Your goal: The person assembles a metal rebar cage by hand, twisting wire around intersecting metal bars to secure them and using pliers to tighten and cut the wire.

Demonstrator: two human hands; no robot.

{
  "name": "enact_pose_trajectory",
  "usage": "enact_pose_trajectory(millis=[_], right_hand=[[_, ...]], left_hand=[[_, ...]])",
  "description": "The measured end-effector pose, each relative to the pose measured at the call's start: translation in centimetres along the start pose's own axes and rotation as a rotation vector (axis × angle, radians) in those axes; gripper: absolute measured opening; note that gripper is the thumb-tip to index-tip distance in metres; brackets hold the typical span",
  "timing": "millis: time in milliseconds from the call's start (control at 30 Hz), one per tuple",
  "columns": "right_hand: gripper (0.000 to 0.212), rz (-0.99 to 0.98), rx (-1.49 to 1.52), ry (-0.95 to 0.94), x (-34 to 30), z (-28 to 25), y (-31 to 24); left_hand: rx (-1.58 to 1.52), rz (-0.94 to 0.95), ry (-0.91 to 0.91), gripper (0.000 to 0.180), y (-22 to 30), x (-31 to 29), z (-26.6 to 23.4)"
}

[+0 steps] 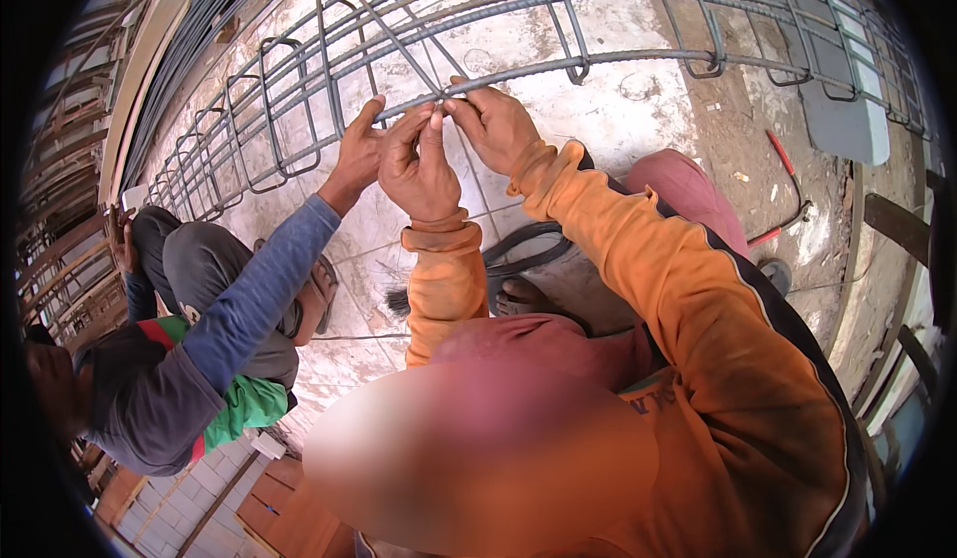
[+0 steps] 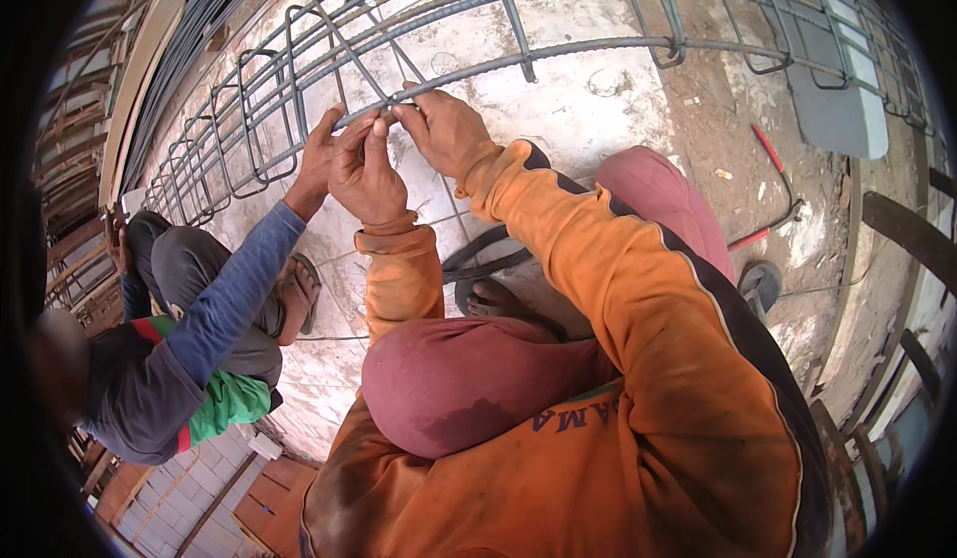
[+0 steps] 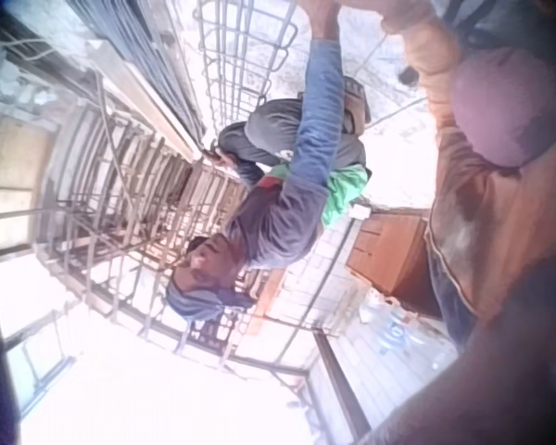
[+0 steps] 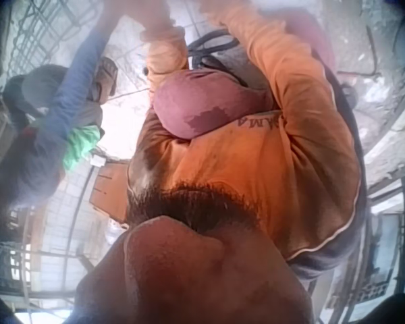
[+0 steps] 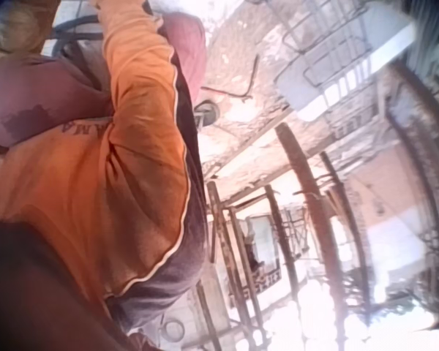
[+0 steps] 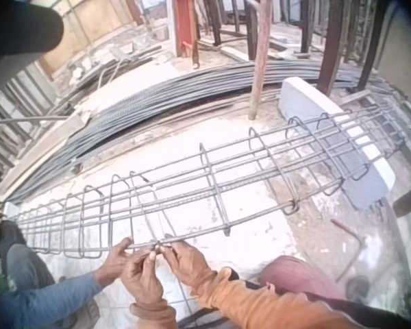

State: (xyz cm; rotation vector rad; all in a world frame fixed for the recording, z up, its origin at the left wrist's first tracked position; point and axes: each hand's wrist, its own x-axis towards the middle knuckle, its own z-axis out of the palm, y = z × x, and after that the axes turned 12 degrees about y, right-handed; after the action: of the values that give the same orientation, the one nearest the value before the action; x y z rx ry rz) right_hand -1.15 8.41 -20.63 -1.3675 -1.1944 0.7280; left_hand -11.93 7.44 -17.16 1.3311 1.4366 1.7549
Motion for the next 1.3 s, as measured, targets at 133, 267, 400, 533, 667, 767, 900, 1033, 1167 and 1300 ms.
enact_pose_trajectory(millis=[133, 267, 400, 533, 667, 767, 900, 1033, 1167, 1300], right_hand=[[0.036, 0.05, -0.002, -0.005, -0.3, -0.1, -0.6], [0.033, 0.096, 0.0, -0.002, -0.5, 0.1, -1.1], [0.03, 0.119, -0.018, 0.006, -0.5, 0.2, -0.4], [0.029, 0.102, -0.011, 0.006, -0.4, 0.0, -0.8], [0.03, 0.14, -0.051, -0.051, -0.3, 0.0, -0.8], [0.032, 0.103, -0.068, -0.011, -0.2, -0.2, -0.9], [0.033, 0.15, -0.145, -0.045, -0.3, -0.2, -1.2], [0.033, 0.19, -0.144, -0.034, -0.5, 0.1, -1.1], [0.031, 0.207, -0.056, 0.022, -0.7, 0.6, -1.5], [0.023, 0.114, -0.159, 0.064, -0.8, 0.9, -1.1]], left_hand=[[-0.031, -0.004, 0.034, 0.009, -0.3, -1.3, -0.1], [-0.108, -0.139, 0.049, 0.012, 0.4, -1.6, 0.2], [-0.153, -0.231, 0.048, 0.013, 1.1, -1.6, 0.7], [-0.198, -0.31, 0.15, 0.011, 1.3, -1.9, 0.5], [-0.192, -0.374, 0.168, 0.012, 1.0, -3.1, 0.2], [-0.173, -0.409, 0.18, 0.013, 0.6, -3.4, 0.3], [-0.236, -0.439, 0.195, 0.013, 0.3, -3.4, 0.5], [-0.254, -0.427, 0.201, 0.012, 0.1, -3.4, 0.5], [-0.283, -0.345, 0.211, 0.01, -0.1, -3.6, 0.9], [-0.295, -0.238, 0.184, 0.011, -0.9, -3.7, 1.2]])
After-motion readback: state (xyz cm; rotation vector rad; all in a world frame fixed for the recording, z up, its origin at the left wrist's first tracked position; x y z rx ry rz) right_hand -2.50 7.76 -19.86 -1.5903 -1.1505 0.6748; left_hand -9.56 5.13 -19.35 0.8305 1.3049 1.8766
